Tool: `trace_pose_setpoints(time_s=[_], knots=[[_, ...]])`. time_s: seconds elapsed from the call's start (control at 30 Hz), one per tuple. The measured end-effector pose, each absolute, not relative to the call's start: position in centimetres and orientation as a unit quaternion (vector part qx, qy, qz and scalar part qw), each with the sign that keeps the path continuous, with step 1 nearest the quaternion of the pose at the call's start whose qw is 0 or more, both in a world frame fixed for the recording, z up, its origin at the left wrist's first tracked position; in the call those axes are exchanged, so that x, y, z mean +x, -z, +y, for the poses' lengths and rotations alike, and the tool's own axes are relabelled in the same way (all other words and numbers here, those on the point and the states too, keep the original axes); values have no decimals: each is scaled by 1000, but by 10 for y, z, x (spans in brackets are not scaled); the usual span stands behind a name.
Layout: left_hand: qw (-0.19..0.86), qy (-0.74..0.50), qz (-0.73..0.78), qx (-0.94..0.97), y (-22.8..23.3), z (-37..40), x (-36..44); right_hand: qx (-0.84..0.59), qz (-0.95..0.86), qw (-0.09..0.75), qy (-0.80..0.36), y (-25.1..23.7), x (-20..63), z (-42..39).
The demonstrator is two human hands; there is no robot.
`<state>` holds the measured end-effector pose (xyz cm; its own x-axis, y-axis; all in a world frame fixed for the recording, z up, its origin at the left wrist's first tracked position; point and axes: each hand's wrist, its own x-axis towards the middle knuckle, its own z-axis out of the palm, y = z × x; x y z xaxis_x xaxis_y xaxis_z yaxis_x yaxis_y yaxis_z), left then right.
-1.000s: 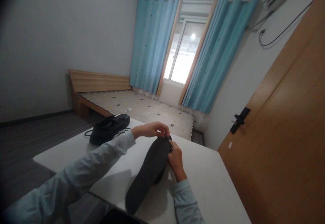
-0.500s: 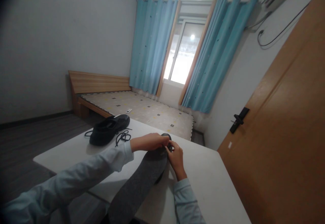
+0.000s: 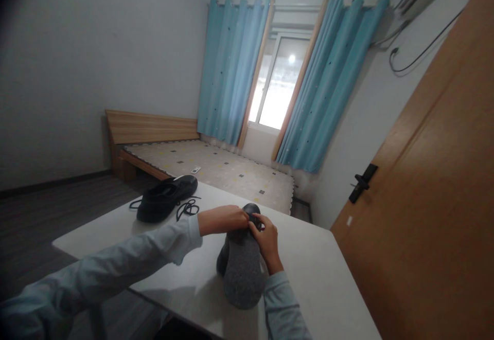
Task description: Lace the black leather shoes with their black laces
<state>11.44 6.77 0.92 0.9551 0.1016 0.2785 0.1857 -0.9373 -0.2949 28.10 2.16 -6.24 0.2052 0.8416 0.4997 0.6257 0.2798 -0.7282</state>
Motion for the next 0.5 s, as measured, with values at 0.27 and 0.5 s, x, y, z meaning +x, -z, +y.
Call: trace_pose_setpoints(time_s=[0.27,0.5], knots=[[201,80,-12,-976,-16,63,117,-589,-624,500,-115,65,285,23],[165,38,-1,-985,-11,64,128,-581,-616,514,-141,64,285,22]])
